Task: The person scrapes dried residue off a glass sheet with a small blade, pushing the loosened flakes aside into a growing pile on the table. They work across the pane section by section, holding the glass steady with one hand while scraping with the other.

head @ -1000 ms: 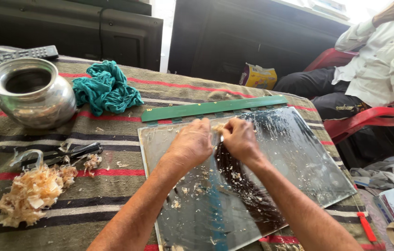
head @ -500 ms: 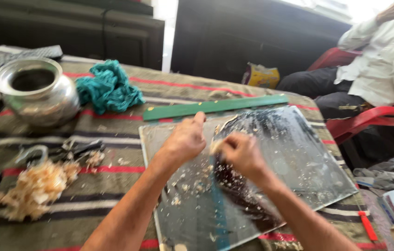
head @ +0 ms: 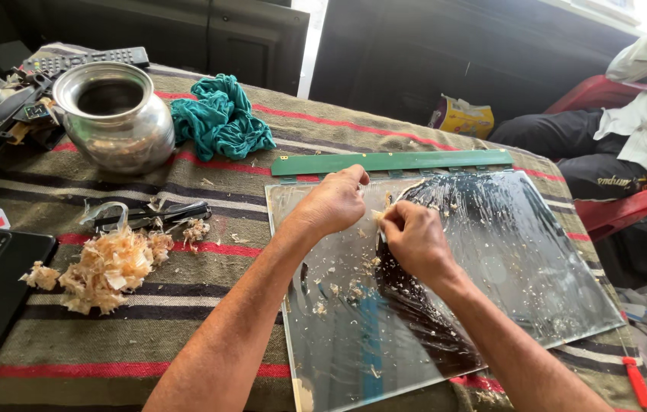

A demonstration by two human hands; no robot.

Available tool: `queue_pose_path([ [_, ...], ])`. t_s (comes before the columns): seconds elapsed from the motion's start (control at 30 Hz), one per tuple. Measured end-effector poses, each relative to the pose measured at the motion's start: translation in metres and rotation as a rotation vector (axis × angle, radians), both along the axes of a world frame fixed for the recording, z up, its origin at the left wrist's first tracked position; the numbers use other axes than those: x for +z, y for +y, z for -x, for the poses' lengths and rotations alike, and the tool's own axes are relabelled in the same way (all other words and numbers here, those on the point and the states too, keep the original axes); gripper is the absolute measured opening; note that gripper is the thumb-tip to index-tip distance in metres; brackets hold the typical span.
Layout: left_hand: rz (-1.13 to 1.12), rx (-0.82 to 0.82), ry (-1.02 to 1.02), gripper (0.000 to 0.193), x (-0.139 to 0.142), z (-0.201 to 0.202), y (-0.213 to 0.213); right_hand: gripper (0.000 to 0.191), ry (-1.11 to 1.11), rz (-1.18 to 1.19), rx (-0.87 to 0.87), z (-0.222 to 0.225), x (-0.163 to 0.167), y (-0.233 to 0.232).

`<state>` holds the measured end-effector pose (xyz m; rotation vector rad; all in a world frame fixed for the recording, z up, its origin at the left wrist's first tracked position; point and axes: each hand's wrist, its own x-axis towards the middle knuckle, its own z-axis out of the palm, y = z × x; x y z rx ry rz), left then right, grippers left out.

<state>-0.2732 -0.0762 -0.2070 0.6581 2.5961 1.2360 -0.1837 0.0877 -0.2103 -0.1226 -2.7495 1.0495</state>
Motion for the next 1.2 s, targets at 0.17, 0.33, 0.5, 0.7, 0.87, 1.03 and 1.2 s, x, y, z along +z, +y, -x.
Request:
queue_pose_path([
  [0.17,-0.002,-0.012,0.018,0.037,-0.002,0.0,0.0,0.014,-0.047,-0.03,0.02,-0.021,0.009,-0.011],
  [0.33,-0.003,-0.009,0.016,0.037,-0.001,-0.002,0.001,0.013,-0.069,-0.009,0.037,-0.038,0.016,-0.021],
  [0.5,0.005,-0.005,0.015,0.034,-0.002,-0.002,0.001,0.012,-0.103,0.023,0.058,-0.056,0.02,-0.026],
  [0.7,0.022,-0.004,0.045,0.038,-0.004,-0.002,0.002,0.01,-0.083,-0.003,0.108,-0.083,0.017,-0.033],
  [0.87,-0.008,-0.002,0.02,0.032,-0.004,-0.002,0.002,0.01,-0.123,0.051,0.119,-0.097,0.008,-0.028],
  [1.03,-0.037,0.01,0.013,0.024,-0.006,-0.001,0.0,0.014,-0.069,0.068,-0.007,-0.039,0.0,0.005],
  [1.2,-0.065,0.023,0.007,0.024,-0.006,0.003,0.0,0.019,-0.059,-0.014,-0.115,0.017,-0.01,0.012],
])
